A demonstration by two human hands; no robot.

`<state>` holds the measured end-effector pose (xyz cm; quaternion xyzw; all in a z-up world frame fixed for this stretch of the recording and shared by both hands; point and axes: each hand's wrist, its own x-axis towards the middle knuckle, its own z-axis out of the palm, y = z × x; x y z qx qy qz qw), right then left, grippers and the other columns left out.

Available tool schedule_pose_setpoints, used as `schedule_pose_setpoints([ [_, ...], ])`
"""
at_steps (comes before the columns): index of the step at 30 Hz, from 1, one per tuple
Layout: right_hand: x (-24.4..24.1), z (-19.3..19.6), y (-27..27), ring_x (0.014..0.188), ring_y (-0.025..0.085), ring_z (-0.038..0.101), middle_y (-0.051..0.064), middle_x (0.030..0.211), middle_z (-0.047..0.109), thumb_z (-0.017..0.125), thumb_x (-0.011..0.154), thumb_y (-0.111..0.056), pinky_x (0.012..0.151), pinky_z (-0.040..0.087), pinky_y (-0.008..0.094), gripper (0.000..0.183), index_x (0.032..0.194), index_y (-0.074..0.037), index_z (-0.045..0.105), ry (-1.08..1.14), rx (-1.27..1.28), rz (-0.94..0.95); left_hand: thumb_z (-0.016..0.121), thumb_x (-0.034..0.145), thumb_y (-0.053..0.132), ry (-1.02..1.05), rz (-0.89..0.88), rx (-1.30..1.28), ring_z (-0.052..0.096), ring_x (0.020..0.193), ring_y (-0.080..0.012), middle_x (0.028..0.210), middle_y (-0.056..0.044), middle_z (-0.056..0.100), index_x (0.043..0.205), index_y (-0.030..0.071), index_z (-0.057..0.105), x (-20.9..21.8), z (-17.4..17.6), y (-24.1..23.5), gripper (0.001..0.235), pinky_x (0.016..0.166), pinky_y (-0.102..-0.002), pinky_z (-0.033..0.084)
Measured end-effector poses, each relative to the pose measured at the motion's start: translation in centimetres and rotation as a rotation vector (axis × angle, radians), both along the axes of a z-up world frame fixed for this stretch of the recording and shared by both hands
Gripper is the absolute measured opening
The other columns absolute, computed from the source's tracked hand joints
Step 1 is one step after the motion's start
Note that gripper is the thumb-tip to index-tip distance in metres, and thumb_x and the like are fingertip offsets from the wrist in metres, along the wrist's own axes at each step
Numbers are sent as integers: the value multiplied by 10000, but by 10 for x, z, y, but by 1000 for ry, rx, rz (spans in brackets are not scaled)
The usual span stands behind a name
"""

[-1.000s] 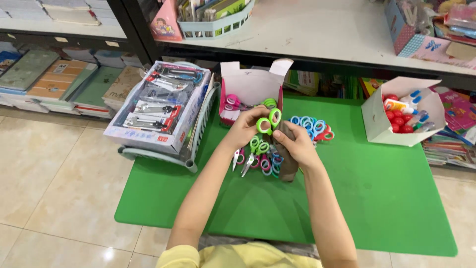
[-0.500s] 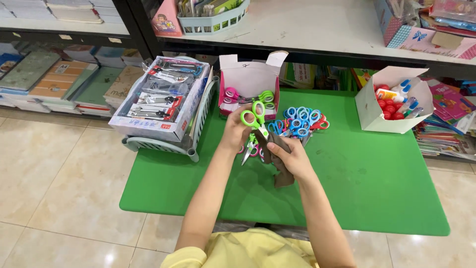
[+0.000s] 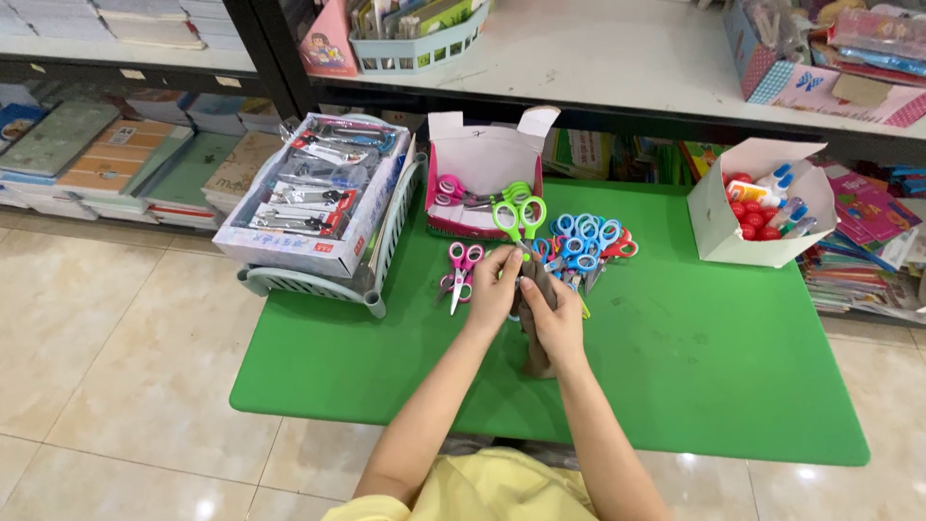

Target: The recorder is sorting and organizing colorful safety scissors into boxes on a green table.

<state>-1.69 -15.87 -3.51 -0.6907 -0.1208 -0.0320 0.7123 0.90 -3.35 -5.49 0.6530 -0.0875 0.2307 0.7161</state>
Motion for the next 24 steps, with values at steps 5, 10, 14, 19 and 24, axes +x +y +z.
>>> schedule_pose_setpoints([
  [5,-12,-13,1,572,66,572,-8,675,647,702,968,-233,501,456,240,199,956,-35,720,13,-153,-27,478,1127,239,17,5,-294,579,778,-87,854,-15,657,963,33,618,15,12,15,299,733,-265,472],
  [10,-6,-12,-13,853,124,656,67,996,714,717,996,-287,722,547,249,270,1120,-47,720,124,373,189,490,1134,247,-40,27,-314,472,622,-69,690,19,528,982,75,517,-3,36,33,231,604,-241,382],
  [14,-4,34,-15,743,169,543,70,1080,640,616,948,-471,442,384,231,356,1179,-202,633,405,1071,252,483,1119,244,35,-119,-378,338,549,-25,671,79,389,981,83,512,-22,33,22,214,490,-233,254],
  [19,1,55,-14,759,125,448,45,1090,578,622,994,-471,473,357,193,464,1231,-73,592,421,1549,589,476,1130,273,43,-206,-266,313,564,-9,665,86,364,999,73,532,-42,35,-3,245,505,-215,224],
  [24,-3,67,-15,804,128,445,2,998,542,585,1064,-470,506,371,175,343,1134,-135,592,312,1670,814,511,1131,298,45,-176,-99,364,637,-23,712,65,421,977,58,525,-56,44,-12,285,553,-234,293],
])
